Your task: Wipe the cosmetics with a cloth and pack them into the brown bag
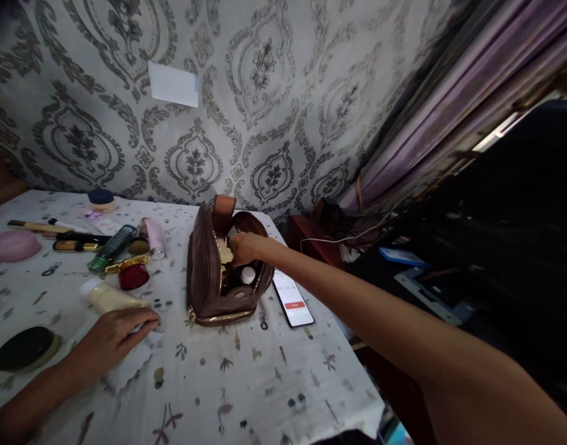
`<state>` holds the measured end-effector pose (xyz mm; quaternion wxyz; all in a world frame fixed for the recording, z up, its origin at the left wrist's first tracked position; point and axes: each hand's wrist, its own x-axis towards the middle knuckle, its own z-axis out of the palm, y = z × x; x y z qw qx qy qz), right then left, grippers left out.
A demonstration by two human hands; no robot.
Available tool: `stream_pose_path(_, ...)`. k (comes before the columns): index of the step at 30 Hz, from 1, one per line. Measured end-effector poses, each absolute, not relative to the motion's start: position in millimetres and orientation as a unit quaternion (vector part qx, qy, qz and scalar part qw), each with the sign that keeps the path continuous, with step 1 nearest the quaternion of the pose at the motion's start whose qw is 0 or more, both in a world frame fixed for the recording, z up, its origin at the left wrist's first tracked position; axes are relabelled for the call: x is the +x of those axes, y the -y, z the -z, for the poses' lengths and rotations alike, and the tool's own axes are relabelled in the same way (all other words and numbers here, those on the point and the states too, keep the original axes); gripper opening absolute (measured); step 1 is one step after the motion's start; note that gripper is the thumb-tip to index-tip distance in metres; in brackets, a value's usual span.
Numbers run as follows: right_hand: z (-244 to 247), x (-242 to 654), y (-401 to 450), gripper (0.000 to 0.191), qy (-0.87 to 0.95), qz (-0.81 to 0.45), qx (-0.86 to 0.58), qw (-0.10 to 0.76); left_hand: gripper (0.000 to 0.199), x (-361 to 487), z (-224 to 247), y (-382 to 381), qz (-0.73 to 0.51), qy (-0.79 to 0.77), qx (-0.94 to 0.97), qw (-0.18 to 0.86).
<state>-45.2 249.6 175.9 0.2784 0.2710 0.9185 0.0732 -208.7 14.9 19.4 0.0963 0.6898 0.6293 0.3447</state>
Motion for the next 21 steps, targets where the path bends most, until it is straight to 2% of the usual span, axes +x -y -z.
stream_pose_path(7,-185.7,-38.1,-242.2,0.041,-0.92,-0.059,0.275,0.273,0.026,-208.7,-19.5,-15.3,-0.385,-0.627,0.672,0.078)
stream_pose_path(10,-187.7,-31.7,-241.5,0.039,-0.924,-0.048,0.277,0.258,0.025,-196.6,-50.2,-22.8,-0.43,-0.622,0.653,0.041)
stream_pose_path(14,-186.9,-24.1,-240.6,0.038,-0.93,-0.041,0.279,0.234,0.026,-168.8,-115.2,-56.9,-0.432,-0.561,0.705,-0.049)
stream_pose_path(17,-187.7,-19.8,-239.4,0.039,-0.933,-0.036,0.282,0.221,0.039,-151.0,-155.7,-100.1,-0.331,-0.529,0.773,-0.113)
stream_pose_path(19,-190.5,-16.9,-239.1,0.038,-0.935,-0.027,0.279,0.217,0.036,-142.7,-174.2,-130.3,-0.166,-0.535,0.819,-0.123)
stream_pose_path(21,-194.6,-13.7,-239.6,0.035,-0.937,-0.014,0.273,0.219,0.03,-135.6,-187.9,-155.9,0.023,-0.532,0.842,-0.088)
